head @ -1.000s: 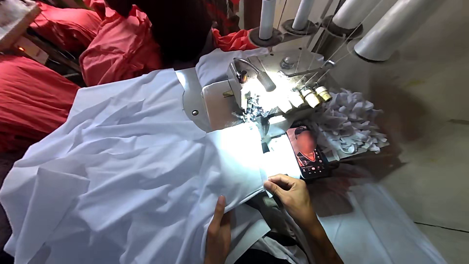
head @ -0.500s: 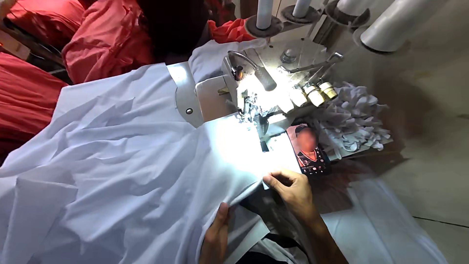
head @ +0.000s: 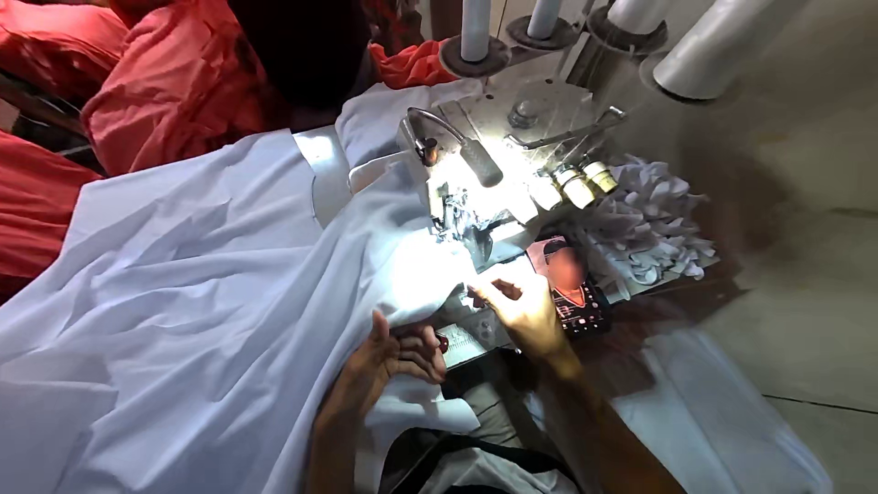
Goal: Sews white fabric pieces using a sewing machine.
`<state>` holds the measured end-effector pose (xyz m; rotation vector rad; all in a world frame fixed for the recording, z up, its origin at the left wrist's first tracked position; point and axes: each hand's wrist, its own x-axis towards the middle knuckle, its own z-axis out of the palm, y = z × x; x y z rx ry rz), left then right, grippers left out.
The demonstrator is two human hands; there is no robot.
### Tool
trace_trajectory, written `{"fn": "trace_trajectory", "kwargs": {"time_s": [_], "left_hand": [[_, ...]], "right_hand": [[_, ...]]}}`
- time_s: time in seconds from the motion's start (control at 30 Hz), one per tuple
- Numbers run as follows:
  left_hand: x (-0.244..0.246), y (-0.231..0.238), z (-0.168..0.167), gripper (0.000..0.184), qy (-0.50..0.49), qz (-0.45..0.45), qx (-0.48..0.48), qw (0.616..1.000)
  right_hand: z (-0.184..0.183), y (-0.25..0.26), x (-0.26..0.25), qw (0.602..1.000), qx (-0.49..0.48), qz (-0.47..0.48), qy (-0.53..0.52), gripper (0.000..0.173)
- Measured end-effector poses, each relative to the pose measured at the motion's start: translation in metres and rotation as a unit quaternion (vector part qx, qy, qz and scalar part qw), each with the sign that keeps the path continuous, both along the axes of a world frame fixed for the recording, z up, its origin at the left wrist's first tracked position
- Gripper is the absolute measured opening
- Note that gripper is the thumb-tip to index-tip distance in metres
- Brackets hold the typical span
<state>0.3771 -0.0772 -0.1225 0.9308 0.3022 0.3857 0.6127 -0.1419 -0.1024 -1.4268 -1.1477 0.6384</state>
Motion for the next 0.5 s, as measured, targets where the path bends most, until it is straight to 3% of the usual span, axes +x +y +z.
{"fn": "trace_trajectory", "kwargs": {"time_s": [0.1,0.17,0.2,0.27,0.3,0.33,0.37,0.4,0.43,0.5], "left_hand": [[-0.003,0.017,0.010,0.091,-0.041,-0.104,0.060,0.992],[0.000,0.021,0.024,0.081,-0.119,-0.129,0.092,0.980],[0.001,0.021,0.032,0.071,-0.147,-0.098,0.121,0.977],[-0.001,0.026,0.050,0.048,-0.141,0.066,0.210,0.965],[-0.002,0.034,0.058,0.038,-0.086,0.179,0.284,0.938],[-0.001,0.046,0.062,0.030,0.006,0.282,0.376,0.883],[-0.001,0.061,0.062,0.029,0.119,0.341,0.467,0.807],[0.001,0.077,0.059,0.041,0.224,0.355,0.521,0.743],[0.004,0.091,0.056,0.058,0.306,0.341,0.530,0.714],[0.014,0.109,0.050,0.076,0.389,0.300,0.466,0.736]], "right_hand": [[-0.001,-0.001,0.000,1.000,-0.010,0.001,-0.003,0.017],[-0.003,-0.002,0.002,1.000,-0.010,0.007,0.013,0.018],[-0.004,-0.003,0.002,1.000,-0.007,0.011,0.027,0.018],[-0.010,-0.006,0.004,0.998,0.003,0.017,0.055,0.017],[-0.013,-0.008,0.005,0.998,0.005,0.019,0.064,0.018],[-0.016,-0.010,0.006,0.997,0.008,0.024,0.071,0.019],[-0.019,-0.012,0.007,0.997,0.009,0.029,0.077,0.020],[-0.022,-0.015,0.007,0.996,0.008,0.032,0.082,0.020],[-0.024,-0.017,0.007,0.996,0.004,0.037,0.085,0.020],[-0.024,-0.021,0.005,0.994,0.001,0.046,0.100,0.019]]}}
